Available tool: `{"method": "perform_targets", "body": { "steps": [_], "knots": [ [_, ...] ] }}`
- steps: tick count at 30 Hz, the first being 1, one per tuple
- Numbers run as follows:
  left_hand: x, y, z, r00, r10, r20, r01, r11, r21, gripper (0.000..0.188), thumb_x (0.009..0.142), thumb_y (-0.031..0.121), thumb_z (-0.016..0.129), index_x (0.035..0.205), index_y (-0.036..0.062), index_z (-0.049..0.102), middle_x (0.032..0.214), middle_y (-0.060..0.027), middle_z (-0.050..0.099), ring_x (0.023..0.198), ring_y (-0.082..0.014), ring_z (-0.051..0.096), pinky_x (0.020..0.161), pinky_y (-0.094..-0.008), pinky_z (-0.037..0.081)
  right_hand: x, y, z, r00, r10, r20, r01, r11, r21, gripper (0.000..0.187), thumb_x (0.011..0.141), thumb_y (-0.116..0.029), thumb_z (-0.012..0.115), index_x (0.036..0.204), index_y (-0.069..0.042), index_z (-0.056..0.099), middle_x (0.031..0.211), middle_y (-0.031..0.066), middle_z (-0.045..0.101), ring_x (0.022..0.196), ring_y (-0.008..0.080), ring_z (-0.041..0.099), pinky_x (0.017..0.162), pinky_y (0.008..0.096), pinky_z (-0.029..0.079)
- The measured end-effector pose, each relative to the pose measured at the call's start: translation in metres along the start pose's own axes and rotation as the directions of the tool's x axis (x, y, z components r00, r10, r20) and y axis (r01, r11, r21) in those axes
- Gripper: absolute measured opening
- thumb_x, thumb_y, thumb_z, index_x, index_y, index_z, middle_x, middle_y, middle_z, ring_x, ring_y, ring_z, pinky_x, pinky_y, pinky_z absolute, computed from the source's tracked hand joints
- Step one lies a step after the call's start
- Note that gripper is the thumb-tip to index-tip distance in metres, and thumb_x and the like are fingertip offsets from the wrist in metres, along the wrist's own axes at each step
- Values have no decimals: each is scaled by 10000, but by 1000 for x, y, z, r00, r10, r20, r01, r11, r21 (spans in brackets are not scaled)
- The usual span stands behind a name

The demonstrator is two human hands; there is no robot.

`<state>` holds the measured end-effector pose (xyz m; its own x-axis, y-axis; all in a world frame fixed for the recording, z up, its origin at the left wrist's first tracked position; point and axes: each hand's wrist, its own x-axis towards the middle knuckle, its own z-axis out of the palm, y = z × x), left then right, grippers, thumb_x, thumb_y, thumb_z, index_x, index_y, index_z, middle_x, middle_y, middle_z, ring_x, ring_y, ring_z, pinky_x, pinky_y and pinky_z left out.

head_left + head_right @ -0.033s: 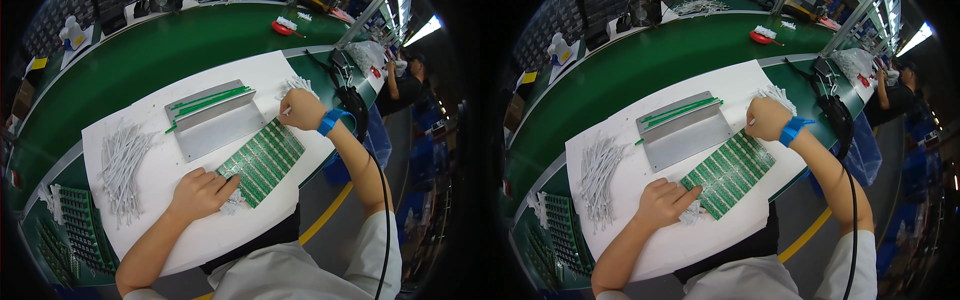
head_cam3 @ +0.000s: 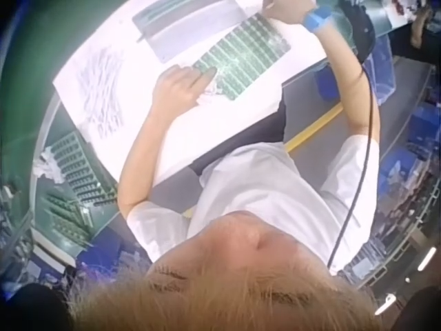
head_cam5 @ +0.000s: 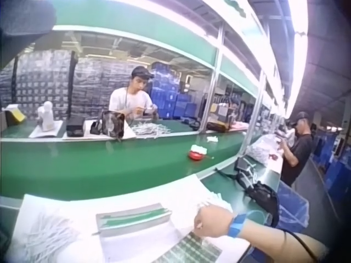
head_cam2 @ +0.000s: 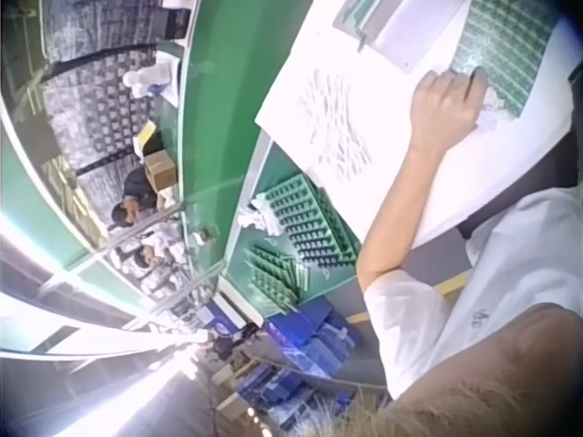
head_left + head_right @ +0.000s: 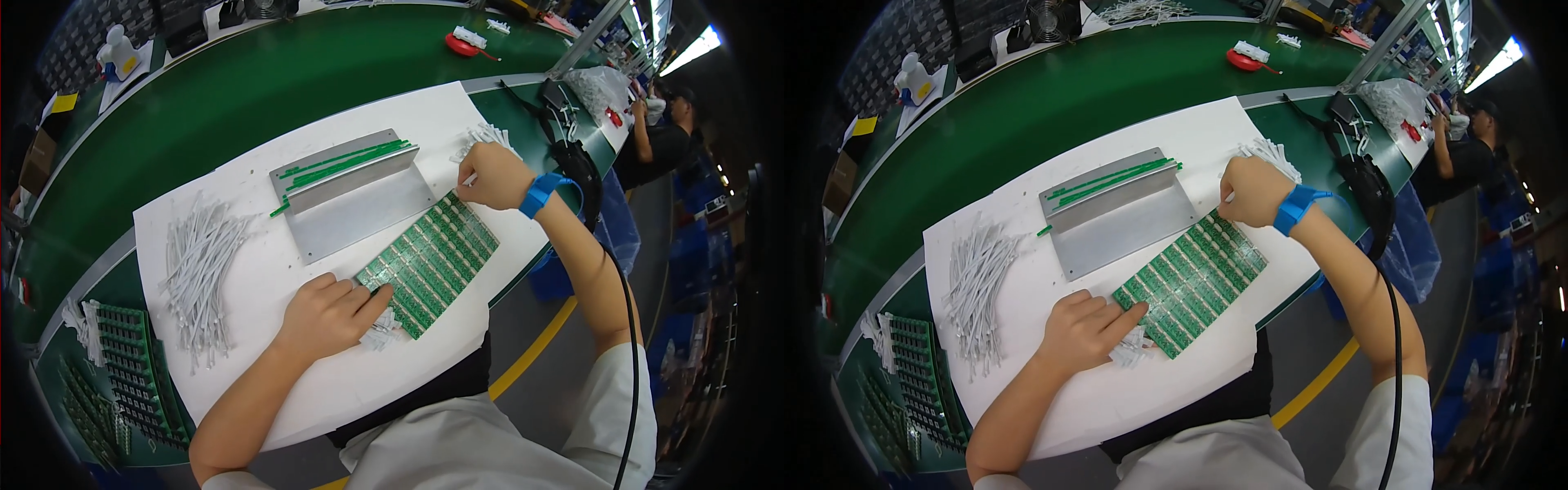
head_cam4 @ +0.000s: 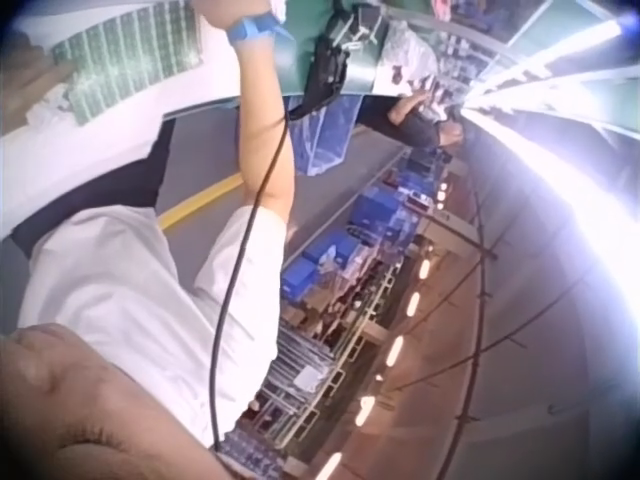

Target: Attaching wire components to printed circuit boards at an assembly line station.

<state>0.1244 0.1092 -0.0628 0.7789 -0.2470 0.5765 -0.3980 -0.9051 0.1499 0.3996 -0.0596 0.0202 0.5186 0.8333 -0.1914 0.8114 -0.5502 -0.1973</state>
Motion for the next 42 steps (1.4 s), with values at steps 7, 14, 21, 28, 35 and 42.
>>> {"method": "perform_targets", "body": {
  "steps": [7,14,21,28,35,42],
  "knots": [
    [1,0,1,1000,2,-7,-2,1000,6,282,728,115,646,998,98,724,638,44,528,577,-108,515,540,-267,381,0,0,3,999,8,-31,-6,999,54,199,720,-166,740,785,22,745,739,173,700,669,270,673,662,337,533],
    [-2,-1,3,1000,-5,5,5,1000,-13,269,727,117,650,986,102,722,635,46,513,581,-106,515,534,-266,370,-1,0,1,999,39,-27,-37,994,101,213,697,-161,749,776,37,738,687,165,682,627,235,667,626,323,530],
    [-2,-1,5,1000,-8,-18,8,1000,5,238,742,118,650,971,106,716,633,48,498,580,-104,513,539,-262,374,-6,-4,4,992,44,-117,-36,997,68,211,709,-150,758,769,50,723,701,163,687,639,216,676,645,307,543],
    [-2,0,4,1000,-14,3,14,1000,12,237,752,130,643,976,109,718,639,54,508,585,-100,522,547,-257,383,-11,-2,2,986,35,-162,-12,990,142,203,730,-141,756,790,51,723,685,139,679,623,178,653,636,297,537],
    [-2,-1,3,1000,-20,10,20,1000,-1,239,751,135,643,975,112,722,642,56,515,591,-98,527,548,-254,381,-8,-5,0,995,92,-33,-84,979,188,206,748,-149,762,804,46,727,686,125,678,608,155,626,615,275,514],
    [-2,-2,5,1000,-20,-8,20,1000,-12,227,753,121,650,968,109,723,641,50,516,583,-101,520,536,-256,377,-7,-7,0,995,94,-42,-86,985,149,206,753,-155,760,795,43,724,689,133,678,602,170,630,624,280,521]
  ]
}}
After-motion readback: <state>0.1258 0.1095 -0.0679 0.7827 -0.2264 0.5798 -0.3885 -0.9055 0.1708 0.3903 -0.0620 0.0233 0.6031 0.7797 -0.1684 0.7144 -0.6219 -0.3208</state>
